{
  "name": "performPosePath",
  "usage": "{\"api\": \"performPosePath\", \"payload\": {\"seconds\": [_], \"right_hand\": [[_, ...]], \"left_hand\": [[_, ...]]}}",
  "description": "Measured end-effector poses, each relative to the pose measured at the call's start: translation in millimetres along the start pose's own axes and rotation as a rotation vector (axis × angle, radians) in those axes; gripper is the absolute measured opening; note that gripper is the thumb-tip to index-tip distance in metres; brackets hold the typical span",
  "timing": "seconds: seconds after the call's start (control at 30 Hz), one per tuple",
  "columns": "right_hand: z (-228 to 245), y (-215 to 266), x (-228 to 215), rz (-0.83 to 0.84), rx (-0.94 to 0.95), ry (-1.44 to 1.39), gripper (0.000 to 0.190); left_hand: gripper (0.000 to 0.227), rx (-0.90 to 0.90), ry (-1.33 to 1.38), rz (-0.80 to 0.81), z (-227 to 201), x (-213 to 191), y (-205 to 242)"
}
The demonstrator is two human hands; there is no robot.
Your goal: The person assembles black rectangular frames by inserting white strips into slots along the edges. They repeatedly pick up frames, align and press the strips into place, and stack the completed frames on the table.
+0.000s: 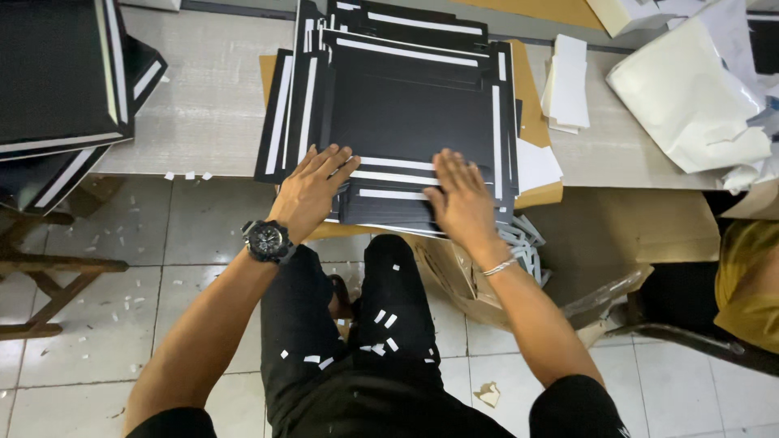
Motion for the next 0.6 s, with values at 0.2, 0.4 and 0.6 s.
{"api": "performPosePath", "payload": {"seconds": [0.2, 0.4, 0.6], "right_hand": [[-70, 38, -7, 0.055, 0.217, -0.020, 0.060], [-108, 41, -42, -0.187, 0.486, -0.493, 0.021], [-115, 72, -38, -0.242, 0.752, -0.495, 0.025]], "left_hand": [[0.066, -0.066, 0.202, -0.048, 9, -2, -2], [0.035, -0.383, 0.623, -0.334, 34, -40, 5], [0.038, -0.740, 0.473, -0.457, 28, -46, 29]]}}
Point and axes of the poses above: each hand's wrist, its own y-axis away from the middle knuckle, its own x-axis out of the palm, z = x × y, the point moved 9 cm from there along -y, towards the middle knuckle, and after that the axes turned 1 degree about -x, right-handed, at the moved point
